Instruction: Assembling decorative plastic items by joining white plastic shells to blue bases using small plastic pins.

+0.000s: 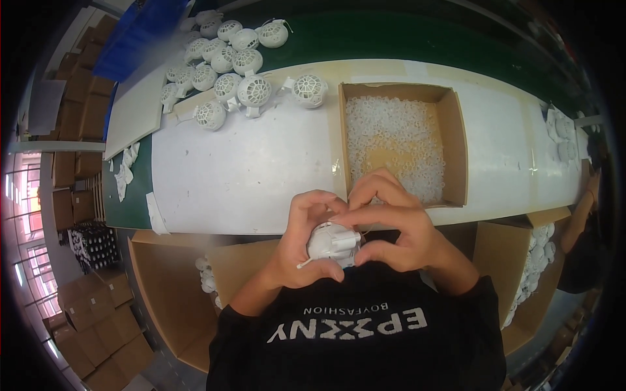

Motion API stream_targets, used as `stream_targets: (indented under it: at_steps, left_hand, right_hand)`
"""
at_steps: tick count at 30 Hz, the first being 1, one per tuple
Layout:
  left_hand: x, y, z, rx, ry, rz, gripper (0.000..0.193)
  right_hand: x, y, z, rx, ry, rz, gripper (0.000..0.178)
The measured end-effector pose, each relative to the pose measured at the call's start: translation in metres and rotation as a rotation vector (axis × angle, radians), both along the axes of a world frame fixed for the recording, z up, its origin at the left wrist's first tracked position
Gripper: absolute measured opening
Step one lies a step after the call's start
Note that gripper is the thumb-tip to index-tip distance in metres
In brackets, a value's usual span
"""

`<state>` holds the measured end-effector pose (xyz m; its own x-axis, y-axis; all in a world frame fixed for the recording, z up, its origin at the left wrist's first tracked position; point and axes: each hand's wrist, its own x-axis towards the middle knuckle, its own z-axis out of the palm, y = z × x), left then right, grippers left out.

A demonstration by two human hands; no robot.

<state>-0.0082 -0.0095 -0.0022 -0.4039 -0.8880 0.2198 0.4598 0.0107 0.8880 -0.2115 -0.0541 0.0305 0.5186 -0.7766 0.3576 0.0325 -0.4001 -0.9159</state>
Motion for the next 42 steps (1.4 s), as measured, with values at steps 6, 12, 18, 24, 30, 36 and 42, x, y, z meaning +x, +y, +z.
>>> stream_targets:
  at_steps: [6, 12, 18, 24, 30, 36, 42]
  left_hand:
    - [0.001, -0.010, 0.006, -0.190, -0.319, 0.123, 0.090]
    - [-0.003, -0.009, 0.010, -0.313, -0.607, 0.226, 0.077]
    - [0.002, -0.006, 0.013, -0.329, -0.565, 0.153, 0.086]
    - [0.013, 0.016, 0.014, 0.388, -0.006, -0.130, 0.106]
    - [0.030, 0.013, -0.022, 0.350, -0.068, -0.008, 0.101]
    - [0.027, 0.003, -0.014, 0.481, 0.048, 0.130, 0.052]
    - [0.033, -0.001, -0.026, 0.252, -0.077, 0.126, 0.023]
  right_hand:
    - [0.012, 0.006, -0.012, -0.081, 0.016, -0.039, 0.028]
    - [0.011, 0.013, -0.016, -0.086, 0.091, -0.143, 0.025]
    - [0.008, 0.012, -0.013, -0.068, 0.052, -0.097, 0.024]
    - [0.004, -0.002, -0.009, -0.042, -0.064, 0.005, 0.021]
    - [-0.049, -0.047, -0.036, -0.141, 0.910, -0.438, 0.013]
    - [-0.034, -0.040, -0.047, -0.068, 1.048, -0.428, 0.008]
    - [-0.029, -0.042, -0.046, -0.061, 0.911, -0.442, 0.005]
